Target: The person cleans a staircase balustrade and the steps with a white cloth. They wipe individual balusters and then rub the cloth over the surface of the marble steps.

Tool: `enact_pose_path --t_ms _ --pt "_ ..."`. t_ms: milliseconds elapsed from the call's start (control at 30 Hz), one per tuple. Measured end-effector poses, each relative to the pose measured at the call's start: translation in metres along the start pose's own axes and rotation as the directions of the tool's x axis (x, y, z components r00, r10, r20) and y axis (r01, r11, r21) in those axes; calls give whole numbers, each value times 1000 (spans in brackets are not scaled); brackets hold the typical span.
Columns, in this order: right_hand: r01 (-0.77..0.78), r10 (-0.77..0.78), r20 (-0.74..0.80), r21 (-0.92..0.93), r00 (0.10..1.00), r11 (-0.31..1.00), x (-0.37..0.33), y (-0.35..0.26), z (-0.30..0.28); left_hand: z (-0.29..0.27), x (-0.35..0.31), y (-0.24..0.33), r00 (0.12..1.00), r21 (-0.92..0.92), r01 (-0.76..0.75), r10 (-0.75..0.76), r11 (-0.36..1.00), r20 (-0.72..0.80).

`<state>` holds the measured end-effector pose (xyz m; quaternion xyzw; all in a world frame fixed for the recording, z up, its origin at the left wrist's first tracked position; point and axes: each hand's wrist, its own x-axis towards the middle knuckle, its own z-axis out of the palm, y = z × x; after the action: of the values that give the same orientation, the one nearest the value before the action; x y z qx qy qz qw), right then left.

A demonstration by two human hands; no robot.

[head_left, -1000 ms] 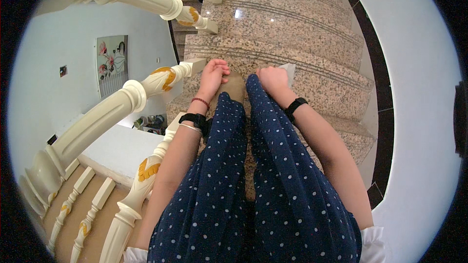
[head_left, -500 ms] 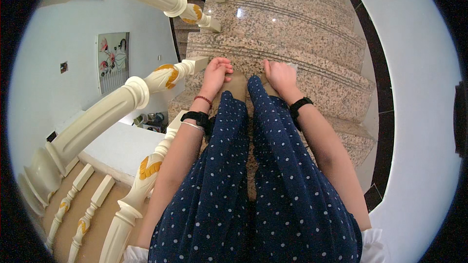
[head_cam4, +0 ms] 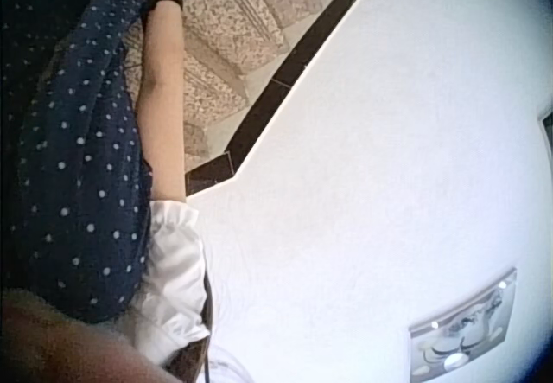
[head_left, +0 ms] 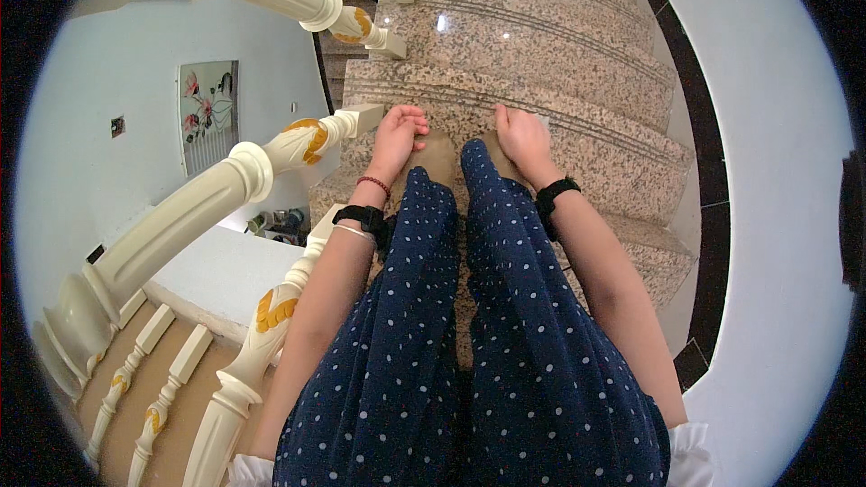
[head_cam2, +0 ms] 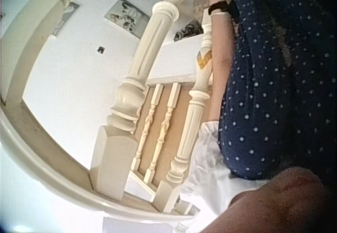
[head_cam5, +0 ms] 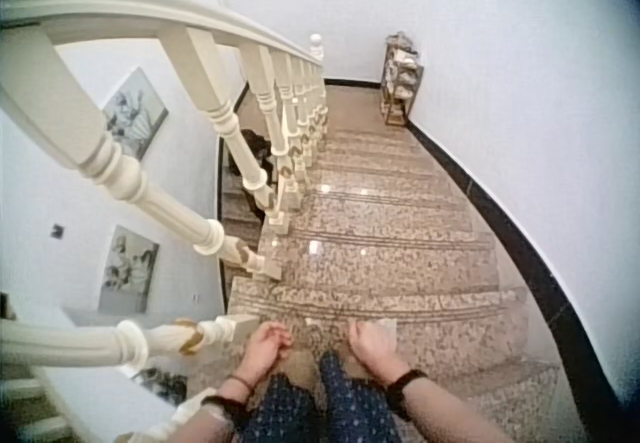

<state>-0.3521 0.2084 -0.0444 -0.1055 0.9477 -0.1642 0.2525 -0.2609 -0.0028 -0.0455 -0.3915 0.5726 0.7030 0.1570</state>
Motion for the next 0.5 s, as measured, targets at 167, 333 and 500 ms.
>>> enact_pose_path --t_ms 167,333,500 --pt "-158 150 109 67 983 985 4 5 2 -1 -2 2 1000 8 -21 21 1000 19" --pt "-250 238 89 172 967 953 8 13 10 -1 -2 3 1000 -11 -4 4 1000 8" --pt "-341 312 159 213 937 915 14 25 16 -1 -1 2 1000 7 -14 14 1000 2"
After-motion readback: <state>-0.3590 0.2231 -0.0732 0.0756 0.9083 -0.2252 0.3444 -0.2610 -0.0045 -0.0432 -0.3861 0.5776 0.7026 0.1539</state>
